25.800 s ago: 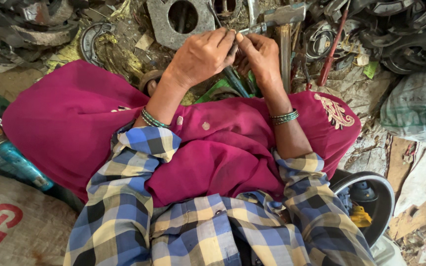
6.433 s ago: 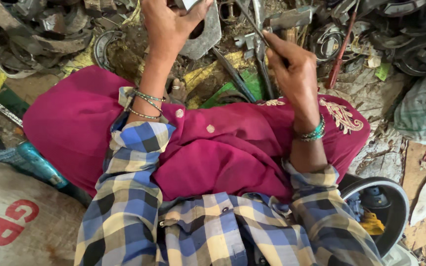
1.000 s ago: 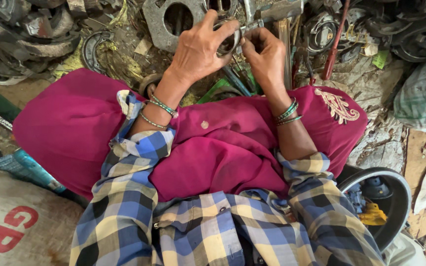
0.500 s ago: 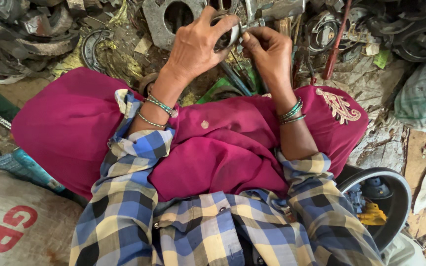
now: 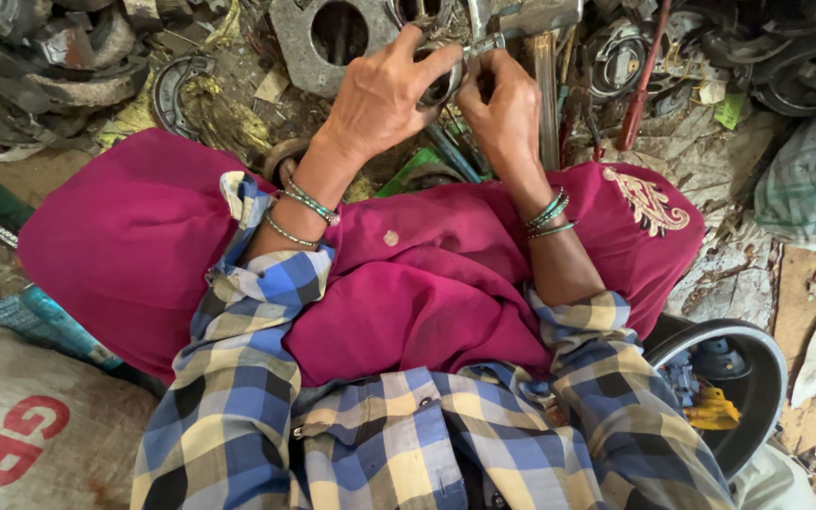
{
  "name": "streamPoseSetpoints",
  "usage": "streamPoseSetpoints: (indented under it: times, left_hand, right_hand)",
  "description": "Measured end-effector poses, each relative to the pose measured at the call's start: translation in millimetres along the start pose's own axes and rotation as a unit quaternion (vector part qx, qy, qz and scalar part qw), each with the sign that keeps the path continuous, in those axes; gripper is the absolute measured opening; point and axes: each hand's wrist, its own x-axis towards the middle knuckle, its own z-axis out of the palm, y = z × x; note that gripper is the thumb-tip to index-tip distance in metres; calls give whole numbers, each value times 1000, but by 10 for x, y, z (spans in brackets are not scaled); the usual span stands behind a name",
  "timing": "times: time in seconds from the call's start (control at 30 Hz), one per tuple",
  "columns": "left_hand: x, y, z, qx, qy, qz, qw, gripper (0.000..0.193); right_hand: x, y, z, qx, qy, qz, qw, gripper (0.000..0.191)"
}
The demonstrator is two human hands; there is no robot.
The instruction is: The person sits cross-legged on the floor and uses a small metal tool to scrape and clean the grooves of a metal piston. They repeatedly rotate the piston and scrape different sections of the ring grooves.
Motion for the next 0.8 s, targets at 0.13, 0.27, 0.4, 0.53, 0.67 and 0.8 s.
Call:
streamPoseSetpoints:
  times: [0.13,0.27,0.4,0.53,0.67,0.8]
  left_hand:
    - [10,4,-35,-19,-16,-1,1000,66]
    - [32,21,-84,-53,-21,0,998,61]
    - [80,10,-170,-117,-10,-12,993,64]
    - [112,-50,-280,-247,2,-9,969,59]
    - [117,-95,-284,-335,-19,-53,940,55]
    - [96,-143,-194,-418,-17,-91,904,51]
  right_hand:
    - [33,43,-21,-73,-27,-13,997,12]
    - [73,111,-76,-126,-23,-93,987,15]
    - [144,112,-244,-86,-103,-41,990,8]
    - [199,47,-413,-38,-108,-139,984,14]
    - [215,-6,-380,-11,-122,-113,986,12]
    - [214,-3,-299,108,-139,3,984,8]
